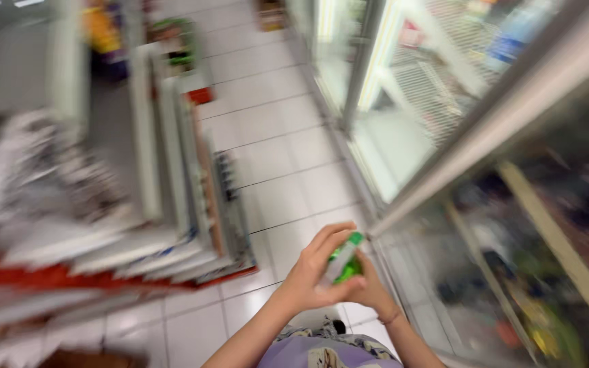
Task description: The person cleans the glass doors of commercial refrigerators in a store. They spray a cleaning solution from a green bottle onto the glass and wipe it down with a cloth. The person repeats this process on multiple refrigerator doors, moving from one unit to another.
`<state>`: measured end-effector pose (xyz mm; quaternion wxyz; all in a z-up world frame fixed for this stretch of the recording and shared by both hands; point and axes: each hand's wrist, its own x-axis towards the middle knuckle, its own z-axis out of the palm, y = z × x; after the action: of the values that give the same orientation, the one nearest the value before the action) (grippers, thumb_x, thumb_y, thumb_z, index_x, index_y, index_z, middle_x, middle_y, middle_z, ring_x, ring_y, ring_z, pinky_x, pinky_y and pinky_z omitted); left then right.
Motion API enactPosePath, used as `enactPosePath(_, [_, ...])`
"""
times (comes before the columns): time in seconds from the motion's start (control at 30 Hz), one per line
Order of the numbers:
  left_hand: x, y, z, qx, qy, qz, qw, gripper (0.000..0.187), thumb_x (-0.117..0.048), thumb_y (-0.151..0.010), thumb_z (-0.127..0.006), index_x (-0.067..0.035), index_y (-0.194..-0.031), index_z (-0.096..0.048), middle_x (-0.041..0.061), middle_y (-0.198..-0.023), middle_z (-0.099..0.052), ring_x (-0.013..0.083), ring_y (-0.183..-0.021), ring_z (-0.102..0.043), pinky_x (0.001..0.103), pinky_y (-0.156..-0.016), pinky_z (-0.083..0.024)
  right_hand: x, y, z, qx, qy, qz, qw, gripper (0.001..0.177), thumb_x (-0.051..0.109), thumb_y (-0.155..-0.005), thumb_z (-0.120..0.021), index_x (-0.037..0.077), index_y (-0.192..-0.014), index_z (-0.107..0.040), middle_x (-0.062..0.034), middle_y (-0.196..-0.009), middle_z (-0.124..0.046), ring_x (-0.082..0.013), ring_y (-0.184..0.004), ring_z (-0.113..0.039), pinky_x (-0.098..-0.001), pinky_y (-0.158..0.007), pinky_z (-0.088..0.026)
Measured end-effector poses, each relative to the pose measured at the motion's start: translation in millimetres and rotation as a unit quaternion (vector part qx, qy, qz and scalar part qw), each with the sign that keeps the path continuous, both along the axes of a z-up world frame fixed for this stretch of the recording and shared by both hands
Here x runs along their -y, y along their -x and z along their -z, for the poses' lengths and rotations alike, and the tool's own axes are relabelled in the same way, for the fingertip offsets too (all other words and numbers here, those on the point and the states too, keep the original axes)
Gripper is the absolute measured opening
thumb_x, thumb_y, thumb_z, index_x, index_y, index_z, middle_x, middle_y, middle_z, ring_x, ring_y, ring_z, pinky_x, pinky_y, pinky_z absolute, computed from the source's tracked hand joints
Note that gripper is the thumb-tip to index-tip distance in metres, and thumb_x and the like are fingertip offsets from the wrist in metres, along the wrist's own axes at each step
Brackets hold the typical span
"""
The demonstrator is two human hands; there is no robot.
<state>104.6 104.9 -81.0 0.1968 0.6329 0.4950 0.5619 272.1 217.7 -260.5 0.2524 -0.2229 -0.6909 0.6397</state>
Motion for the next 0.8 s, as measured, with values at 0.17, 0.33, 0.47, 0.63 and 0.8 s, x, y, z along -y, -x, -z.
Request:
enactPosePath(0.17, [103, 59, -59, -0.070, 0.039, -0.077, 0.994, 0.091, -0.036, -0.066, -0.088, -0.006, -0.145, -0.054, 0.020, -0.140, -0.047, 0.0359, -0.124, -0.052, 0.044, -0.102, -0.048, -1, 87, -85, -0.098, -0.197, -0.084, 0.972, 0.103, 0.019, -0.051, -0.098, 0.008, -0.141, -0.051, -0.0113, -0.145, -0.047, -0.0273, -0.134, -0.050, -0.0421, -0.109, -0.046])
enactPosePath(0.33, [175, 86, -19, 0.027, 0.081, -0.270, 0.959, 0.040, -0.019, -0.094, -0.072, -0.007, -0.132, -0.065, 0.012, -0.129, -0.066, 0.0267, -0.115, -0.069, 0.038, -0.098, -0.055, 17, 169, -156, -0.122, -0.425, -0.152, 0.884, 0.095, 0.019, -0.046, -0.096, 0.012, -0.133, -0.058, -0.0152, -0.142, -0.054, -0.0352, -0.133, -0.052, -0.0467, -0.109, -0.048])
enactPosePath(0.47, [209, 119, 50, 0.300, 0.062, -0.386, 0.870, 0.032, -0.015, -0.102, -0.060, 0.005, -0.121, -0.077, 0.014, -0.100, -0.080, 0.0237, -0.073, -0.058, 0.038, -0.069, -0.047, 52, 213, -177, -0.165, -0.399, -0.161, 0.888, 0.092, 0.021, -0.053, -0.095, 0.008, -0.136, -0.057, -0.0191, -0.145, -0.052, -0.0375, -0.132, -0.054, -0.0461, -0.110, -0.049])
enactPosePath(0.63, [236, 153, 83, 0.526, -0.109, -0.340, 0.772, 0.039, -0.020, -0.104, -0.056, 0.015, -0.119, -0.065, 0.025, -0.102, -0.075, 0.0340, -0.091, -0.075, 0.038, -0.079, -0.059, 96, 247, -176, -0.198, -0.400, -0.040, 0.894, 0.059, 0.005, -0.077, -0.084, 0.004, -0.130, -0.060, -0.0163, -0.136, -0.059, -0.0317, -0.124, -0.061, -0.0396, -0.106, -0.053])
enactPosePath(0.8, [228, 184, 83, 0.607, -0.157, -0.338, 0.702, 0.040, -0.017, -0.099, -0.057, 0.016, -0.120, -0.059, 0.028, -0.117, -0.070, 0.0410, -0.104, -0.075, 0.044, -0.094, -0.061, 114, 274, -193, -0.251, -0.416, 0.030, 0.873, 0.034, 0.004, -0.088, -0.078, 0.004, -0.119, -0.064, -0.0140, -0.125, -0.060, -0.0284, -0.120, -0.063, -0.0377, -0.103, -0.057])
